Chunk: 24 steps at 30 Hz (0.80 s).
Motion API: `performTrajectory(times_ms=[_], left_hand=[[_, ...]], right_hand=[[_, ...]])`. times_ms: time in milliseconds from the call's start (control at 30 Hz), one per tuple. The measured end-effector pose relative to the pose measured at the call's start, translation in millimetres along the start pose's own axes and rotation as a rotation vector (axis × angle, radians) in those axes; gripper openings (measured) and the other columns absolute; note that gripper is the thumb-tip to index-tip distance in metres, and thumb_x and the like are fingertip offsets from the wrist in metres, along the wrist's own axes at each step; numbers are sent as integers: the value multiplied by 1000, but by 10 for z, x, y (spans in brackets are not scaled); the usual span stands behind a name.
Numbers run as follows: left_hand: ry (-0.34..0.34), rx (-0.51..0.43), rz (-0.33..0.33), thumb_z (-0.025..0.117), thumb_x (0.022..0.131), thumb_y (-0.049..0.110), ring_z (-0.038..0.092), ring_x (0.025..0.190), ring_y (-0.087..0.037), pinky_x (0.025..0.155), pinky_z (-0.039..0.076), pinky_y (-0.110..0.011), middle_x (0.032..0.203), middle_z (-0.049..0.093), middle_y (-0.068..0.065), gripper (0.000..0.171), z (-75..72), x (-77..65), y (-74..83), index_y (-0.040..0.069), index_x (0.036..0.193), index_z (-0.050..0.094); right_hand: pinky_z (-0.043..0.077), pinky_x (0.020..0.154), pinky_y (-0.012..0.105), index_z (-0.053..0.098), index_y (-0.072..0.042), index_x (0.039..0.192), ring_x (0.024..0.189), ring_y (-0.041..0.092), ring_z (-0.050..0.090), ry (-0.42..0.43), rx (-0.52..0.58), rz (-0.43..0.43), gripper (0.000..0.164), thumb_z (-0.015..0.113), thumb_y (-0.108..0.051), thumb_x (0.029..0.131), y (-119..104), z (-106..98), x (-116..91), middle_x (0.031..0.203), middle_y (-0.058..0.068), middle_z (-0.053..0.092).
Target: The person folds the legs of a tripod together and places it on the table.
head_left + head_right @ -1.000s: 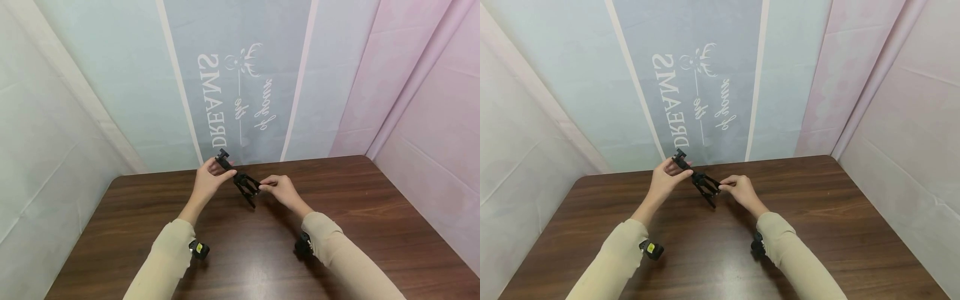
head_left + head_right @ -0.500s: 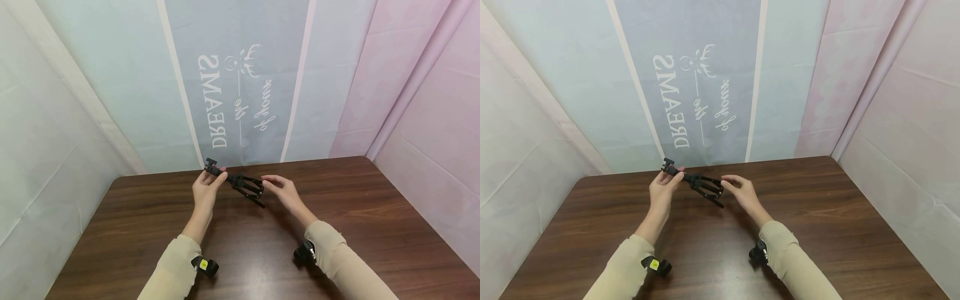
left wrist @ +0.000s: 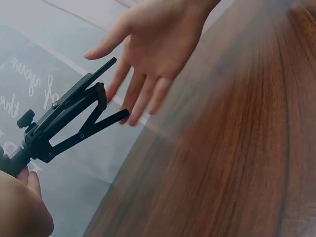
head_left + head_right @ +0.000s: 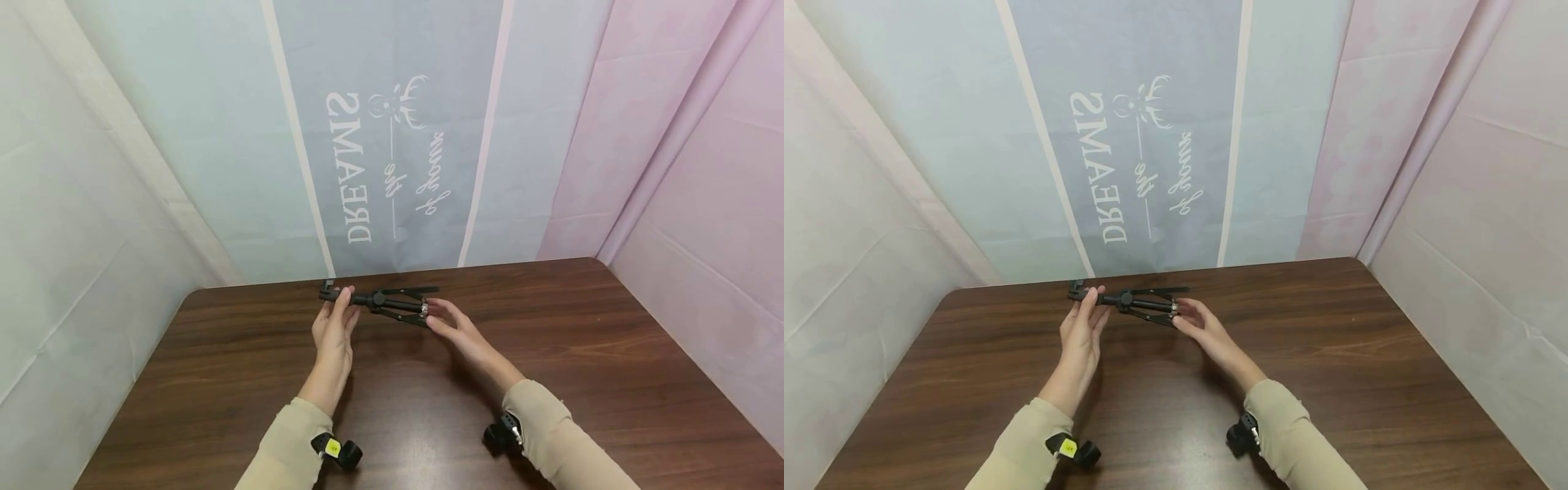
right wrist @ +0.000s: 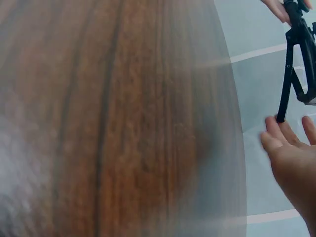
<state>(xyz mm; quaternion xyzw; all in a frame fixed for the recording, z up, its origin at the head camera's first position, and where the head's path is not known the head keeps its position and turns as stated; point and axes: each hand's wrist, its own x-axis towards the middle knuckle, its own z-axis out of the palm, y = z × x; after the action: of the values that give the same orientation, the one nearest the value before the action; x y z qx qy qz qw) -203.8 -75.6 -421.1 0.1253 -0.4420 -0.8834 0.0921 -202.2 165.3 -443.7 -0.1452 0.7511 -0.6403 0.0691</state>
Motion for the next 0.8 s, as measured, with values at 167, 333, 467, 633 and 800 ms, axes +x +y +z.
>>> performTrajectory(times_ms=[167,333,467,633,800], left_hand=[[27,-76,-62,74,91,29,61,120,-23,100,49,-31,124,67,-7,53,-67,-48,-45,3,133,54],[44,-124,-117,74,91,31,60,120,-23,101,48,-31,123,67,-7,50,-127,-109,-80,5,129,54],[36,-141,-132,73,92,31,58,123,-25,100,48,-30,121,68,-6,48,-149,-148,-98,6,128,54],[-5,-105,-129,73,93,30,63,116,-21,99,49,-30,123,67,-9,56,-179,-168,-104,1,135,49],[-83,15,-114,71,93,31,65,112,-19,99,49,-31,135,59,-18,65,-250,-169,-105,-4,140,44]], right_hand=[[35,112,49,28,-3,152,135,40,42,-14,25,-116,66,63,-8,97,40,20,-32,145,26,44],[36,109,56,22,-15,157,130,38,46,2,-46,-211,81,70,-4,92,37,15,-62,141,22,48],[42,104,56,21,-20,158,125,34,49,-11,-81,-263,85,71,-6,91,12,-12,-79,137,19,50],[48,100,42,24,-19,157,119,30,52,-37,-79,-305,83,72,-5,90,-3,-80,-78,132,18,52],[50,97,41,31,-12,153,115,29,55,-35,-94,-327,78,73,-1,88,-11,-162,-58,127,20,55]])
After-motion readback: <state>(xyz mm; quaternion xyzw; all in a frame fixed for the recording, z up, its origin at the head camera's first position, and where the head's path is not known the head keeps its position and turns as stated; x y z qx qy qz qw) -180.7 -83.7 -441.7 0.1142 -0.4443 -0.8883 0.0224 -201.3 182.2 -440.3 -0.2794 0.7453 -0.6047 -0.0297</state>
